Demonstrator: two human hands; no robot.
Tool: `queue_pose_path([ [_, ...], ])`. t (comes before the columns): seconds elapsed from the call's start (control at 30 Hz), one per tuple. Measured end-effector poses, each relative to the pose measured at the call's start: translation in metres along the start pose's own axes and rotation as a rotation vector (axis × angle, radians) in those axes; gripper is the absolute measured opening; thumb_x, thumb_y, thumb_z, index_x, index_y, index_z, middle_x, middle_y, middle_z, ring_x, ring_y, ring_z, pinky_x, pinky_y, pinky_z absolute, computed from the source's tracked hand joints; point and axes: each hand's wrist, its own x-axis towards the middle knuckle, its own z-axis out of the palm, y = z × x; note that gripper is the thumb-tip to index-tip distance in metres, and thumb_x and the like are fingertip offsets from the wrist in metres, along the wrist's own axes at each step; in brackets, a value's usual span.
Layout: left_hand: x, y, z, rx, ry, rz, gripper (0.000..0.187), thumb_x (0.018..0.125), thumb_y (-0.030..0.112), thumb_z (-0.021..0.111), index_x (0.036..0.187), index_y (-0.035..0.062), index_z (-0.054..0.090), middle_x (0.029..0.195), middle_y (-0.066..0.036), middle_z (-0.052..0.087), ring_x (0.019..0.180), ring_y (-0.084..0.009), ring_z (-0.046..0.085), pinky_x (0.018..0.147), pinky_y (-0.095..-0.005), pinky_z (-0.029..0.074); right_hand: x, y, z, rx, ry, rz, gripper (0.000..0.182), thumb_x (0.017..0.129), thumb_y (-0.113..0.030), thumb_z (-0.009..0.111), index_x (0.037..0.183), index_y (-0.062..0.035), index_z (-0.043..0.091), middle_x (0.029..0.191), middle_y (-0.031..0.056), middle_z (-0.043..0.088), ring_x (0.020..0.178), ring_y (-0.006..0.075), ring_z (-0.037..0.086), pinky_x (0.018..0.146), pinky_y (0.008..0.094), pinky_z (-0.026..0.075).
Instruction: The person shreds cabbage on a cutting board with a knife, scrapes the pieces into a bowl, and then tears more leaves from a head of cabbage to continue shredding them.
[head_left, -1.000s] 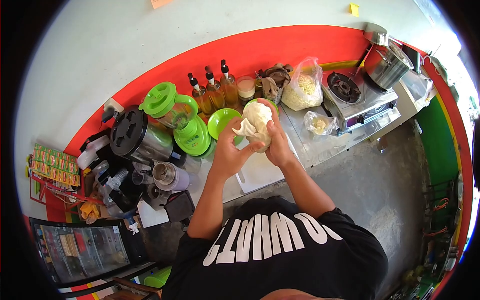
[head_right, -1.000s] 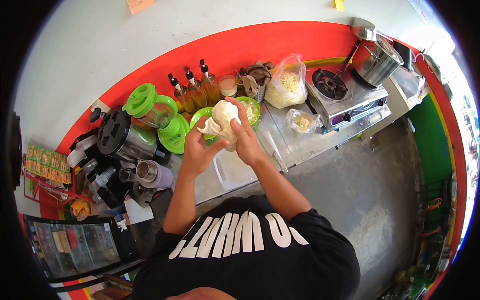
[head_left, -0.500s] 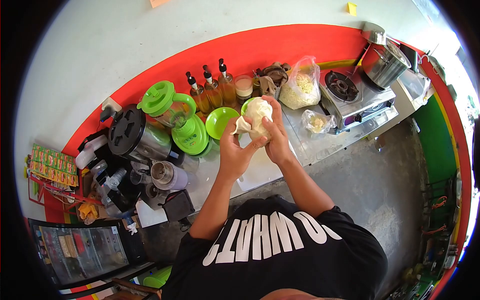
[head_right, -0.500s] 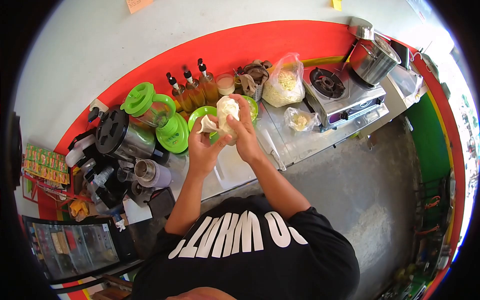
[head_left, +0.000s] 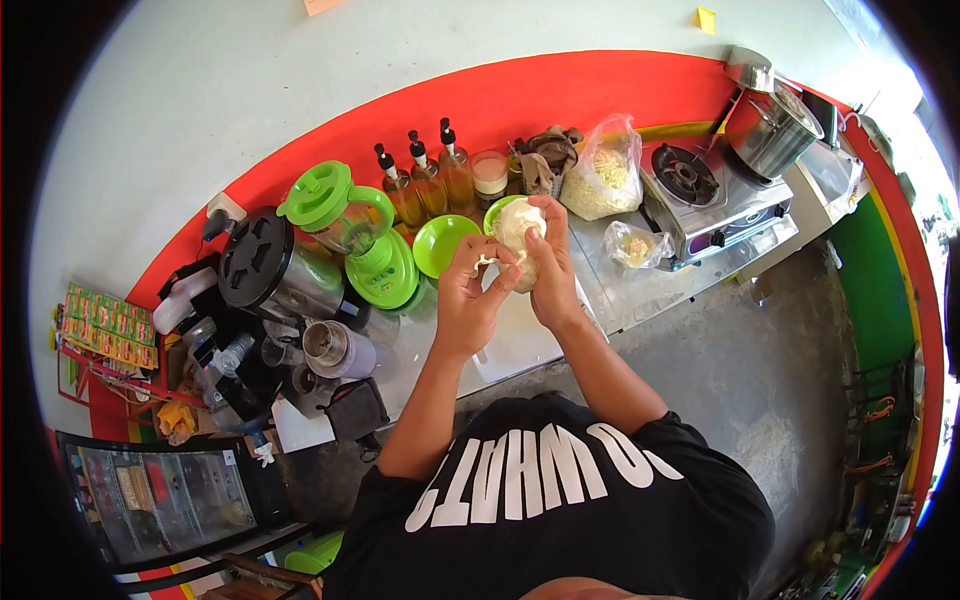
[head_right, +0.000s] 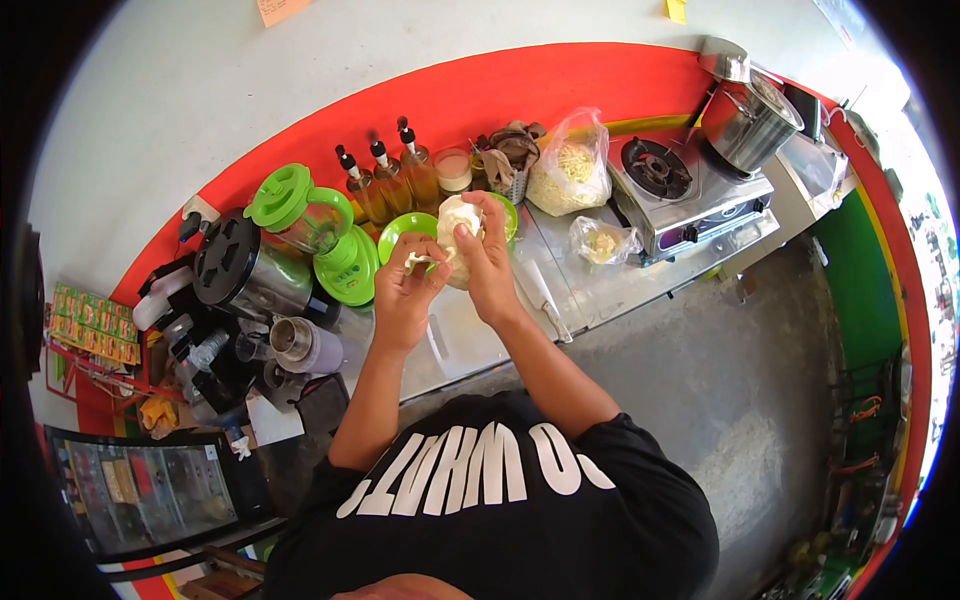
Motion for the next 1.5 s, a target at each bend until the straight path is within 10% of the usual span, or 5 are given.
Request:
queue_pose_path([
  [0.73,-0.005,-0.015,-0.016,0.018,-0.098,0.078,0.012,0.09,0.0,0.074,0.101,0.0019,0.068,0.102,-0.003,0.055,0.102,-0.0143,0.054,0.09,-0.0303,0.045,0.003,-0.009,-0.002,0.157,0.088,0.131,0.041,0.095,-0.012,0.065,0.132,-0.0119,0.049,0.116,0.0072,0.057,0.105,0.015,0.057,0.089,0.0303,0.049],
  [1.1,-0.001,-0.003,-0.007,0.495,-0.066,0.214,0.049,0.081,0.001,0.082,0.128,0.0046,0.067,0.111,-0.005,0.048,0.106,-0.0169,0.056,0.09,-0.0315,0.052,0.005,-0.015,0.002,0.235,0.082,0.166,0.036,0.1,-0.017,0.062,0.132,-0.0068,0.05,0.115,0.0061,0.058,0.102,0.0138,0.062,0.087,0.0299,0.052],
  [1.5,0.0,-0.008,-0.009,0.244,0.002,0.085,0.023,0.086,0.001,0.079,0.103,0.0011,0.064,0.112,-0.006,0.045,0.103,-0.0164,0.059,0.088,-0.0293,0.058,0.009,0.0,-0.008,-0.11,0.181,0.225,0.045,0.095,-0.022,0.074,0.128,-0.002,0.053,0.116,0.0093,0.06,0.1,0.0158,0.06,0.083,0.0293,0.052],
])
